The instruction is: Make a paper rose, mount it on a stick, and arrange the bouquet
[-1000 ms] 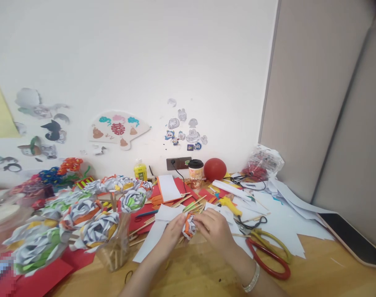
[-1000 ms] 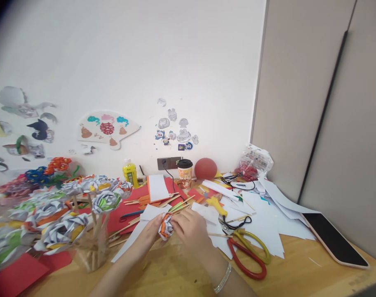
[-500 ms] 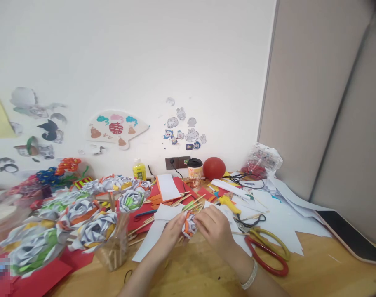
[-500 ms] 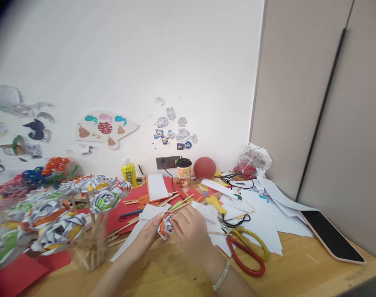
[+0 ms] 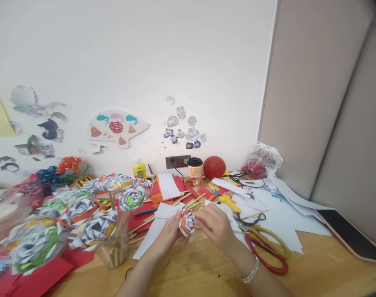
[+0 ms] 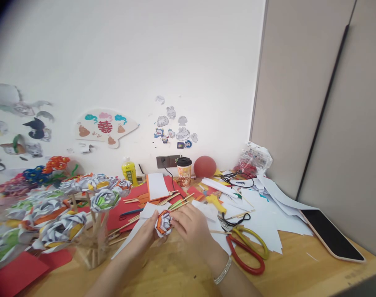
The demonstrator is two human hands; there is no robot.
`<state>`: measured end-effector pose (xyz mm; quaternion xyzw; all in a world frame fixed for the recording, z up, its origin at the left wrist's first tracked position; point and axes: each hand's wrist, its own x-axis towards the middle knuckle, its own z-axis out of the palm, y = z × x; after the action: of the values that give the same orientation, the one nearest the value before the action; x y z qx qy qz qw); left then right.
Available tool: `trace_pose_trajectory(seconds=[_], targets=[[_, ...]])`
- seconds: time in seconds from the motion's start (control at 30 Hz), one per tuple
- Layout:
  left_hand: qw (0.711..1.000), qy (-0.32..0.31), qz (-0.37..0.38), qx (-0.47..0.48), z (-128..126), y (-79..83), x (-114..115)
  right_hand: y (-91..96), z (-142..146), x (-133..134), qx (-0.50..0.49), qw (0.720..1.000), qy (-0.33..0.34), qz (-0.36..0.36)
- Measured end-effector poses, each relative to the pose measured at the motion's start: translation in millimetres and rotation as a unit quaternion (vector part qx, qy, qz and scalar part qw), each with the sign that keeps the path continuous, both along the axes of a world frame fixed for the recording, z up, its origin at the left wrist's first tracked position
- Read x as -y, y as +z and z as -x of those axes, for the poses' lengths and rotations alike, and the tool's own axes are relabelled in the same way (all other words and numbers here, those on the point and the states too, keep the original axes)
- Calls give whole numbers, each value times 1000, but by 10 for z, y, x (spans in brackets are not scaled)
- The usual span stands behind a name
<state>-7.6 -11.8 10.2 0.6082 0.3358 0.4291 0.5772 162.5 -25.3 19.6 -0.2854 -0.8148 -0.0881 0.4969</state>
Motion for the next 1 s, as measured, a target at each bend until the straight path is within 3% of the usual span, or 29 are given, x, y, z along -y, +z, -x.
trace_pose_trajectory(seconds=[0.13,0.3,0.63,1.0], targets=[[1000,-5,11,-17,7,-2,-8,4,9,2,-44,997,51,35],[999,-9,1,-36,10,80,53,29,33,5,-64,992,66,84],[999,-40,-1,-12,44,51,35,40,23,-2,-80,978,117,152],[999,-35,2,-6,26,40,44,44,42,17,-50,987,104,116]])
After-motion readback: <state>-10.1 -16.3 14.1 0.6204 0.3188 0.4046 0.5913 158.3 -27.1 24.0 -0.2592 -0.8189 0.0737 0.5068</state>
